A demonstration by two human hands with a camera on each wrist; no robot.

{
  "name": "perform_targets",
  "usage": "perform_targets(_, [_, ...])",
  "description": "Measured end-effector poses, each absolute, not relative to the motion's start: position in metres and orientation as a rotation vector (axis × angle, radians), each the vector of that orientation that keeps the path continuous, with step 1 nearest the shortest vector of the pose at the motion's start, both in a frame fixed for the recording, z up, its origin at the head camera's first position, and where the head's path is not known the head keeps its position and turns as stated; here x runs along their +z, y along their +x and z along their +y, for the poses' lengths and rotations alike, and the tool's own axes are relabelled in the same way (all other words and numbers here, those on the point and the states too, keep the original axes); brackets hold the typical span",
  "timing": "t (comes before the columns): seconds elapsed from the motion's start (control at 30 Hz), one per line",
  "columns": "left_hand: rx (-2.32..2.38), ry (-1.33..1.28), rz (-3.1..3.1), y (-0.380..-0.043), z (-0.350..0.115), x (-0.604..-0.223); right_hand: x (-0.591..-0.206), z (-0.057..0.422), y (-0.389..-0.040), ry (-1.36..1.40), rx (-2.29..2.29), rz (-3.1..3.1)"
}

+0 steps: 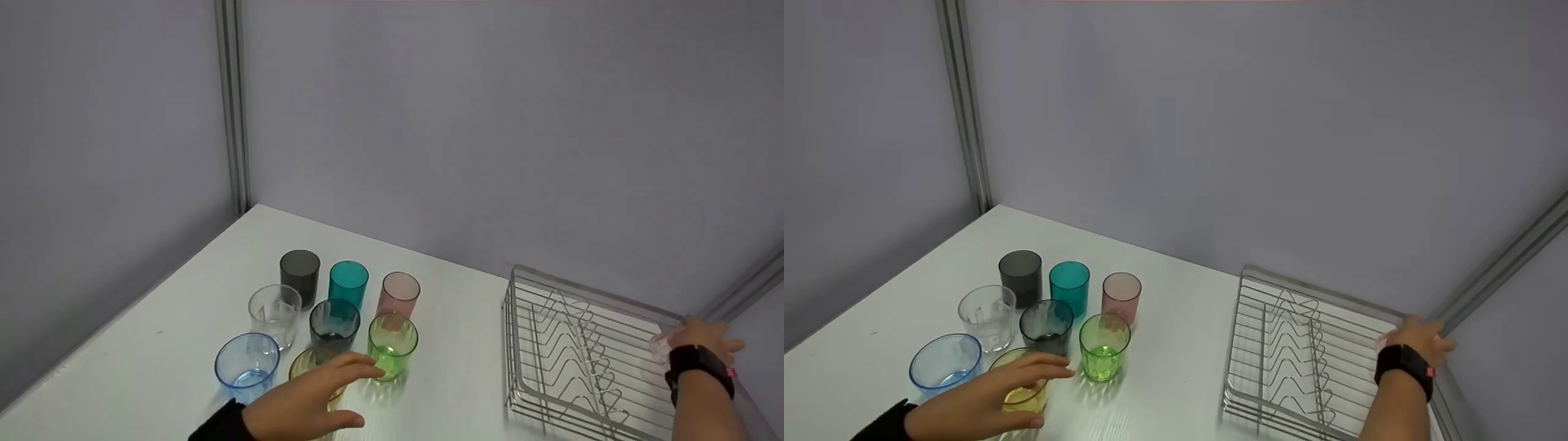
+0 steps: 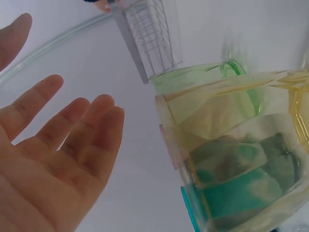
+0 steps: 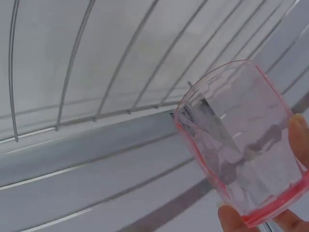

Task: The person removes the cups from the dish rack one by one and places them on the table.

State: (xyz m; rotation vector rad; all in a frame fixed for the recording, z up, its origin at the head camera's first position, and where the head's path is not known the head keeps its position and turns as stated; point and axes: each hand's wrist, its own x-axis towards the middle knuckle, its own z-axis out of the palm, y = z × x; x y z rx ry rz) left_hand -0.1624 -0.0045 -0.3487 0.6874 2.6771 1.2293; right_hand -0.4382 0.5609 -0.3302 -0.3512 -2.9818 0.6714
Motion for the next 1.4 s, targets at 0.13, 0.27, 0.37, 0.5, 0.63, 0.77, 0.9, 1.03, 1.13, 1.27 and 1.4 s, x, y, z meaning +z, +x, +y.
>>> perform_targets(0.13, [1.284, 0.688, 2.691, -0.162, -0.002, -0.351, -0.296, 0.559, -0.429, -0.331, 0.632, -2.864])
perform_targets(0.27, [1.362, 0.718, 2.692, -0.166, -0.002, -0.353, -0.274, 0.548, -0.418, -0.250, 0.660, -2.706])
perform_targets(0.37, [1.428, 0.776, 2.723, -0.172, -0.003, -0.353, -0.262, 0.535, -0.403, -0.175, 0.663, -2.617])
perform_targets(0.5, [1.463, 0.810, 2.786, -0.180, -0.001, -0.350, -0.258, 0.518, -0.377, -0.082, 0.651, -2.553])
perform_targets(0.63, [1.473, 0.826, 2.811, -0.183, 0.003, -0.345, -0.268, 0.500, -0.347, 0.009, 0.780, -2.479])
perform_targets(0.77, [1.541, 0.876, 2.799, -0.183, 0.004, -0.343, -0.285, 0.478, -0.318, 0.075, 0.939, -2.394])
perform_targets(0.9, [1.586, 0.886, 2.799, -0.180, 0.004, -0.343, -0.304, 0.455, -0.291, 0.166, 1.085, -2.329])
perform_targets(1.03, [1.606, 0.850, 2.797, -0.178, 0.004, -0.341, -0.319, 0.434, -0.268, 0.300, 1.338, -2.261])
perform_targets(1.13, [1.646, 0.847, 2.786, -0.179, 0.005, -0.341, -0.326, 0.420, -0.257, 0.478, 1.628, -2.160])
perform_targets(1.27, [1.696, 0.858, 2.769, -0.178, 0.009, -0.344, -0.333, 0.401, -0.253, 0.816, 1.965, -1.996])
perform_targets(1.4, [1.731, 0.879, 2.738, -0.176, 0.014, -0.348, -0.338, 0.379, -0.251, 1.125, 2.094, -1.885])
